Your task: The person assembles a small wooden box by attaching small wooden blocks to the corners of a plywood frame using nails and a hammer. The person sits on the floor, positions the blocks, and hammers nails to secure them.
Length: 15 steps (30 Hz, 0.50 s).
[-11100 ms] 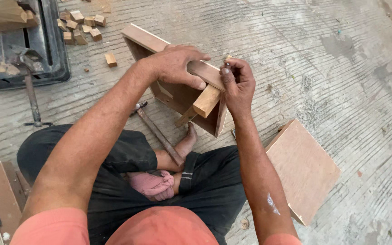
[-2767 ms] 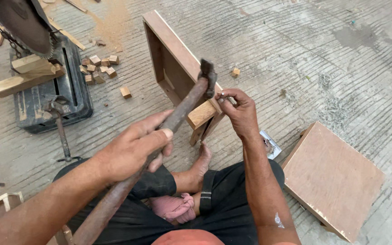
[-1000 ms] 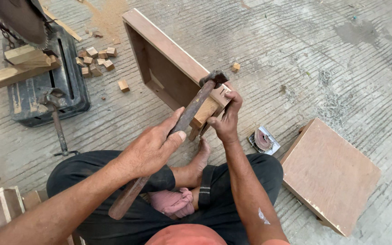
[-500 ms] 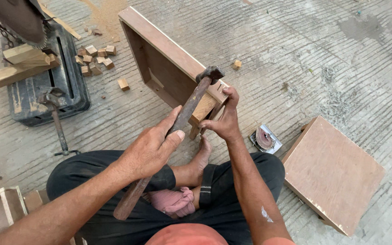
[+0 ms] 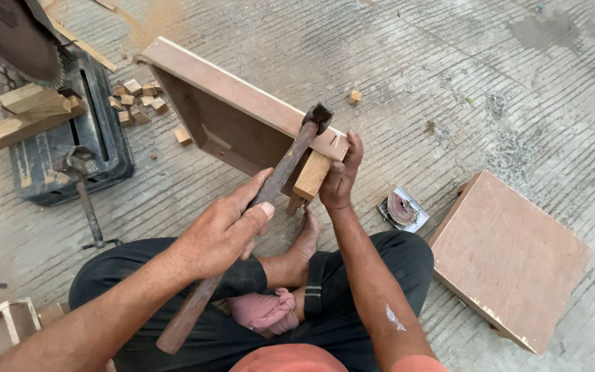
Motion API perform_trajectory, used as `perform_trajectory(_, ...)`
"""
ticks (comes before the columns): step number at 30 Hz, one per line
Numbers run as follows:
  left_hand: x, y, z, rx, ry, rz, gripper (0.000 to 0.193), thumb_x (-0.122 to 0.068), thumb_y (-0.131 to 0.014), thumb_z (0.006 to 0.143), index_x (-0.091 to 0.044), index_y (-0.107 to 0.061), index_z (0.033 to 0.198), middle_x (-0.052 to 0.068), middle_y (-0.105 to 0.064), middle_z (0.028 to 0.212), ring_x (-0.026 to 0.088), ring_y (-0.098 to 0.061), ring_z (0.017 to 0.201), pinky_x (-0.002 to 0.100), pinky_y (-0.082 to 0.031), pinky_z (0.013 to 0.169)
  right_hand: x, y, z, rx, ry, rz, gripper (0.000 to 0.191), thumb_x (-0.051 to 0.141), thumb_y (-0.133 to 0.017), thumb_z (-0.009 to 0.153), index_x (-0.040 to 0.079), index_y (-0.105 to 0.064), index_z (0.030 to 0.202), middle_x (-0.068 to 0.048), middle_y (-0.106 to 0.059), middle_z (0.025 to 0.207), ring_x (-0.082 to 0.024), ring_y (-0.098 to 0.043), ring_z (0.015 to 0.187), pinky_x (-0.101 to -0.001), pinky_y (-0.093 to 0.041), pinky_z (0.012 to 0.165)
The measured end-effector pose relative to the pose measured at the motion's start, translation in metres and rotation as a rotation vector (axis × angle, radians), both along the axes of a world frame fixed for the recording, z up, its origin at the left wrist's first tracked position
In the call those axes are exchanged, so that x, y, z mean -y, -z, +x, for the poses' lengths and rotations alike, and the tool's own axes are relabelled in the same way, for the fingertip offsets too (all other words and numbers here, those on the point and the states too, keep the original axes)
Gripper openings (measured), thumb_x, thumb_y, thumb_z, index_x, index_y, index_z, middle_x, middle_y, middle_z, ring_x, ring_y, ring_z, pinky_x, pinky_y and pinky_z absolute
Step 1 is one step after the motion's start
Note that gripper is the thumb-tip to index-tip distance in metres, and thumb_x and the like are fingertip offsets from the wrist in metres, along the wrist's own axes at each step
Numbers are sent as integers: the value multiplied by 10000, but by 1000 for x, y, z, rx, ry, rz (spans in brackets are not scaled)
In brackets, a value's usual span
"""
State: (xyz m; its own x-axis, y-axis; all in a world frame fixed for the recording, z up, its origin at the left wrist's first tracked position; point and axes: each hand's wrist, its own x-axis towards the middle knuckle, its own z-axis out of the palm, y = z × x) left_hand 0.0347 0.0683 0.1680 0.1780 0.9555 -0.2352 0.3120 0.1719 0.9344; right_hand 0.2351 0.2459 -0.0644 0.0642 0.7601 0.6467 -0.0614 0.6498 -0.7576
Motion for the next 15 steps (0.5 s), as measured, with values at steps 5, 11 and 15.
perform_trajectory(5, -4, 0, -1, 64, -30, -56, 687, -296, -499, 978, -86, -290, 1598, 6, -567, 701, 95, -530, 499, 267, -471, 463, 6, -19, -14, -25, -92, -65, 955, 717, -446, 1030, -5, -206, 1606, -177, -486, 1460, -251, -523, 1323, -385, -424, 1157)
perform_trajectory(11, -1, -36, -5, 169, -30, -34, 671, -266, -495, 993, -94, -313, 1616, 29, -548, 693, 88, -516, 506, 245, -446, 459, 1, -32, -22, 100, -24, -50, 957, 759, -389, 1026, -27, -329, 1570, -176, -543, 1440, -254, -551, 1332, -376, -438, 1158)
perform_trajectory(15, 9, -45, -19, 249, 45, 31, 653, -255, -479, 1004, -73, -353, 1618, 19, -570, 716, 72, -515, 519, 230, -449, 472, 1, -28, -22, 68, -48, -45, 927, 761, -402, 1023, -35, -387, 1499, -156, -543, 1366, -236, -553, 1286, -373, -458, 1130)
